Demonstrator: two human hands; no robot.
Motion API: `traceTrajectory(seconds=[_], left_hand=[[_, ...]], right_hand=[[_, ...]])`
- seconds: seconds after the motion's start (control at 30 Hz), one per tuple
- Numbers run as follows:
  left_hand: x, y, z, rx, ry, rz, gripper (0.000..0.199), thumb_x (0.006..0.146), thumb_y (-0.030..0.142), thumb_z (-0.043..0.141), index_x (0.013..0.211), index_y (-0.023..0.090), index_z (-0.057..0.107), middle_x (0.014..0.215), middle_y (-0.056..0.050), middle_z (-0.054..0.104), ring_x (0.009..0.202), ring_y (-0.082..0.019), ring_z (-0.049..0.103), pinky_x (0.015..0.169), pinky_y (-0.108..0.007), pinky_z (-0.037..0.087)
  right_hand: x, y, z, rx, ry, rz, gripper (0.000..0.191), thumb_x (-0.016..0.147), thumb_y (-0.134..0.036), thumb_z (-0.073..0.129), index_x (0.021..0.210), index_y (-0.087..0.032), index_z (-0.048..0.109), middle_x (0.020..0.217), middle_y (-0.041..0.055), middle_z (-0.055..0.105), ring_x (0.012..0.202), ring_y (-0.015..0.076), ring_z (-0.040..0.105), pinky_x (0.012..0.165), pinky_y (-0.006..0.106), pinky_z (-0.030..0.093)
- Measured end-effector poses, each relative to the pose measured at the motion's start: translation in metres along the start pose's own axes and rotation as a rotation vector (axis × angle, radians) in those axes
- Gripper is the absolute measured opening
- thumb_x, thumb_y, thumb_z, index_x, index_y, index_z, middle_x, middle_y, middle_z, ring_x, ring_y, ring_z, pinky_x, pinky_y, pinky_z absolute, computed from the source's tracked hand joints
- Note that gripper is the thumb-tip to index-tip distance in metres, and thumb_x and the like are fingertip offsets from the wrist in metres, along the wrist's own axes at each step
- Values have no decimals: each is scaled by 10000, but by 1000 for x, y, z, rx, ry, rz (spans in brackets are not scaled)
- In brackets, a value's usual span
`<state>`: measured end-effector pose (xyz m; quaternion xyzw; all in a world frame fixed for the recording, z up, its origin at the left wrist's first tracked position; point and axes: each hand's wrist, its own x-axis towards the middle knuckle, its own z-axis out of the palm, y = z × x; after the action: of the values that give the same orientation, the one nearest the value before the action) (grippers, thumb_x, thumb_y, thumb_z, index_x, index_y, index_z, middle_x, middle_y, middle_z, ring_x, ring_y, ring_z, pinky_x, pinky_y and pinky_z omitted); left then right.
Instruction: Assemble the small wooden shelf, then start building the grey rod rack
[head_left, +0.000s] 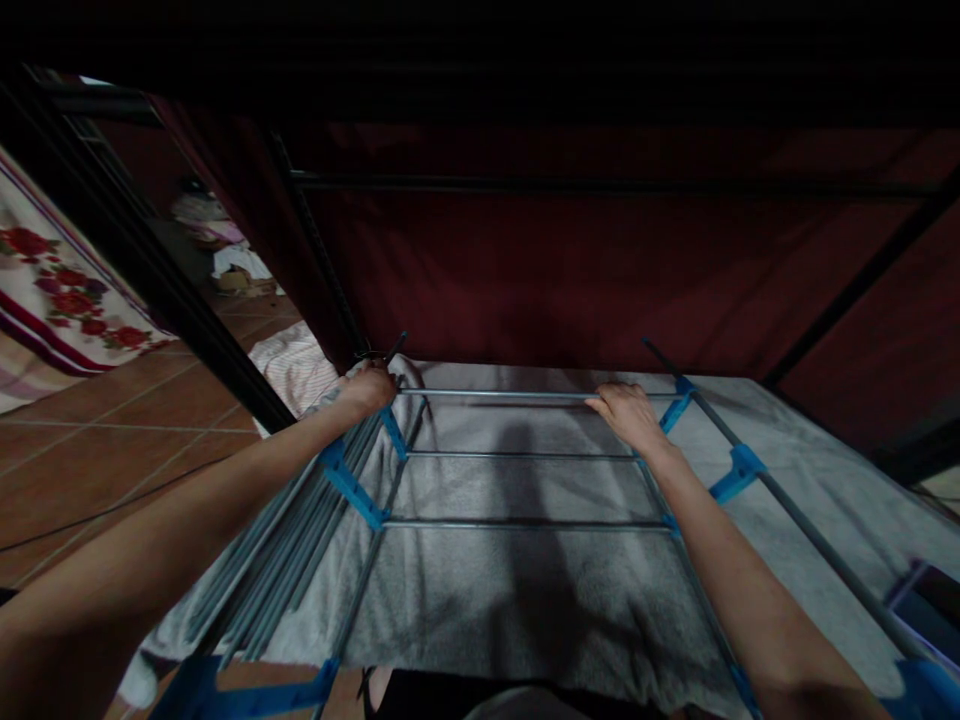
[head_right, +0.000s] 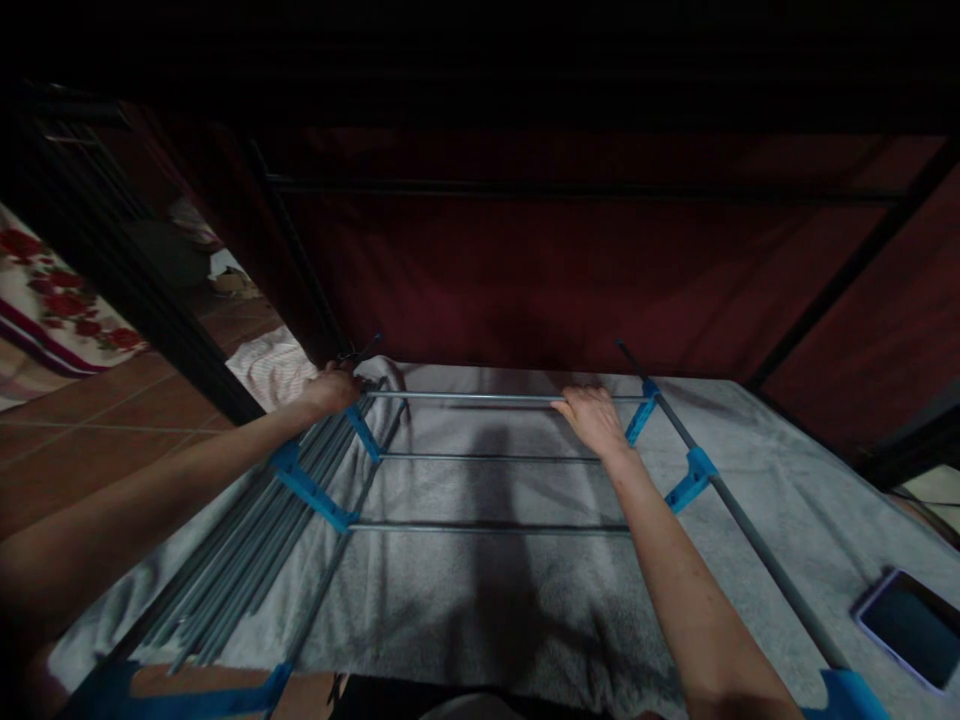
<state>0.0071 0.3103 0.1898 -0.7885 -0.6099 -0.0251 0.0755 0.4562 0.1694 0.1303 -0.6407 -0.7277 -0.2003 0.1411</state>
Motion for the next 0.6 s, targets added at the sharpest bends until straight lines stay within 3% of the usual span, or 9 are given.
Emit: traceTrajectory(seconds=[0.1, 0.2, 0.37, 0.6], left_hand=[[-10, 20, -3, 28, 140, -29, 494, 948, 387, 273, 1305, 108, 471, 1320, -236, 477, 1227, -400, 441, 964, -577, 341], [-19, 48, -3, -16, 226, 204, 512, 967, 450, 230, 1274, 152, 511, 1305, -174, 510, 1229, -326, 459, 1023, -488, 329], [-24, 90, 0, -183, 87, 577, 474, 972, 467, 269, 1214, 161, 538, 1128, -120, 609, 1032, -220, 595, 904, -329, 435], [-18, 104, -1, -105, 37, 611, 366, 985, 378, 291, 945, 160, 582, 875, -85, 652, 812, -195, 636, 743, -280, 449]], right_hand=[[-1, 1, 2, 37, 26, 3, 461, 958, -530, 325, 951, -179, 623, 948, 94, 690, 900, 234, 582, 786, 327, 306], [-2, 1, 3, 59, 36, -1, 453, 957, -526, 337, 1000, -180, 626, 997, 95, 689, 928, 236, 578, 803, 331, 312], [-2, -1, 1, 42, 20, 8, 407, 947, -497, 388, 1015, -172, 623, 1017, 108, 682, 941, 242, 574, 818, 342, 321], [-4, -10, -4, -3, 22, 61, 358, 959, -422, 384, 994, -162, 626, 1011, 114, 674, 948, 246, 557, 837, 355, 314]])
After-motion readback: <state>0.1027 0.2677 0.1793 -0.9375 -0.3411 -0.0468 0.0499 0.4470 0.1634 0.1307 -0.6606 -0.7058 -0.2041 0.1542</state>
